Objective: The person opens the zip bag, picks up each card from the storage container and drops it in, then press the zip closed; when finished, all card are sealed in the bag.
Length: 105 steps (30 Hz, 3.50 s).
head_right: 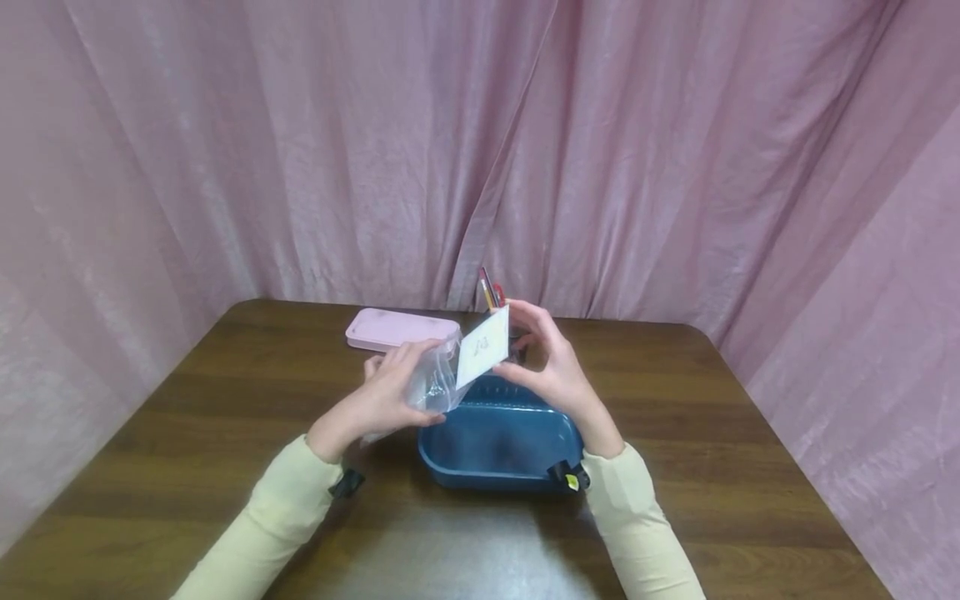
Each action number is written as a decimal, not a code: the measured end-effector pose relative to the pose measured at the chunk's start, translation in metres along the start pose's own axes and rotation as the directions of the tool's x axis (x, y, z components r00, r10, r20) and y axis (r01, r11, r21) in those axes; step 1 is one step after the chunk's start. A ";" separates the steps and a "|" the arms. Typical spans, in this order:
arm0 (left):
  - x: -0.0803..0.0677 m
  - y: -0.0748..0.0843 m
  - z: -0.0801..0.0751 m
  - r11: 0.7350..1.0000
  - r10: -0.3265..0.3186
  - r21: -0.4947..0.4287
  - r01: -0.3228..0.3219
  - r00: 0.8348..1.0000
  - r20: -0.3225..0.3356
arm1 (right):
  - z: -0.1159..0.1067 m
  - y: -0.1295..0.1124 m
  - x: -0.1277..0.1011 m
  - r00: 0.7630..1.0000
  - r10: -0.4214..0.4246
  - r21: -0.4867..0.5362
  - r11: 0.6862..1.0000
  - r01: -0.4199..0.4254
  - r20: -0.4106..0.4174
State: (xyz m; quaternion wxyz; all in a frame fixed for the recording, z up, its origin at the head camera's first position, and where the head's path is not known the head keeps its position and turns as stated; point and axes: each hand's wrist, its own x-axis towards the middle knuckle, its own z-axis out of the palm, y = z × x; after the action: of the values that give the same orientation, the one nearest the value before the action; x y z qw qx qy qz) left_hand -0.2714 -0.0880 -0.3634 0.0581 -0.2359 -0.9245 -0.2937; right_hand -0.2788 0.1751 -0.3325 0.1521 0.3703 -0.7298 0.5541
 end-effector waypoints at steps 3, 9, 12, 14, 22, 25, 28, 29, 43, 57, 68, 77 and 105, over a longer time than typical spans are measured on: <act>0.000 0.002 0.000 1.000 0.029 -0.002 -0.029 1.000 -0.012 | 0.003 0.002 -0.001 1.000 -0.002 0.010 1.000 0.002 0.019; 0.000 0.006 -0.001 0.994 0.113 0.011 -0.113 0.991 -0.067 | 0.013 -0.001 -0.002 0.998 -0.025 0.052 0.998 0.022 0.052; -0.001 0.008 -0.001 0.989 0.150 0.019 -0.149 0.984 -0.092 | 0.016 -0.003 -0.002 0.995 -0.046 0.065 0.997 0.041 0.084; -0.001 0.009 -0.002 0.985 0.174 0.016 -0.173 0.979 -0.103 | 0.017 -0.003 -0.002 0.992 -0.053 0.055 0.997 0.047 0.110; -0.002 0.012 -0.003 0.973 0.230 0.011 -0.231 0.960 -0.159 | 0.018 -0.003 0.000 0.981 -0.018 -0.022 1.000 0.022 0.191; -0.002 0.012 -0.003 0.970 0.242 0.017 -0.243 0.953 -0.180 | 0.018 -0.003 0.001 0.977 -0.016 -0.056 0.998 0.028 0.211; -0.002 0.012 -0.004 0.969 0.247 0.020 -0.248 0.951 -0.185 | 0.018 -0.002 0.002 0.970 -0.001 -0.095 0.995 0.025 0.242; -0.003 0.012 -0.004 0.969 0.246 0.020 -0.247 0.952 -0.184 | 0.018 -0.002 0.001 0.967 0.009 -0.107 0.994 0.019 0.253; -0.003 0.010 -0.003 0.981 0.191 0.056 -0.183 0.950 -0.247 | 0.020 -0.012 -0.001 0.989 -0.011 -0.213 0.976 0.042 0.144; -0.005 0.014 -0.002 0.991 0.125 0.001 -0.132 0.938 -0.322 | 0.039 -0.029 -0.005 0.981 0.030 -0.286 0.958 0.027 0.191; -0.006 0.016 -0.012 0.930 0.078 -0.327 -0.170 0.958 -0.276 | 0.012 -0.027 -0.003 0.997 0.075 -0.100 0.992 -0.072 0.028; -0.006 0.019 -0.018 0.869 0.013 -0.482 -0.112 0.979 -0.202 | 0.006 -0.020 -0.002 0.989 0.142 -0.039 0.989 -0.141 0.027; 0.003 0.017 -0.033 0.794 0.022 -0.582 -0.173 0.966 -0.256 | -0.002 -0.014 0.012 0.974 0.197 -0.119 0.976 -0.184 0.111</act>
State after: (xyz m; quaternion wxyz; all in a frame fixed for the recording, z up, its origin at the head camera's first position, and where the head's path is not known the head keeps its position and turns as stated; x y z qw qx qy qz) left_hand -0.2670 -0.0937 -0.3274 0.1049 -0.2531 -0.7568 -0.5934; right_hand -0.2770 0.1709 -0.3146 0.0732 0.3229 -0.7988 0.5024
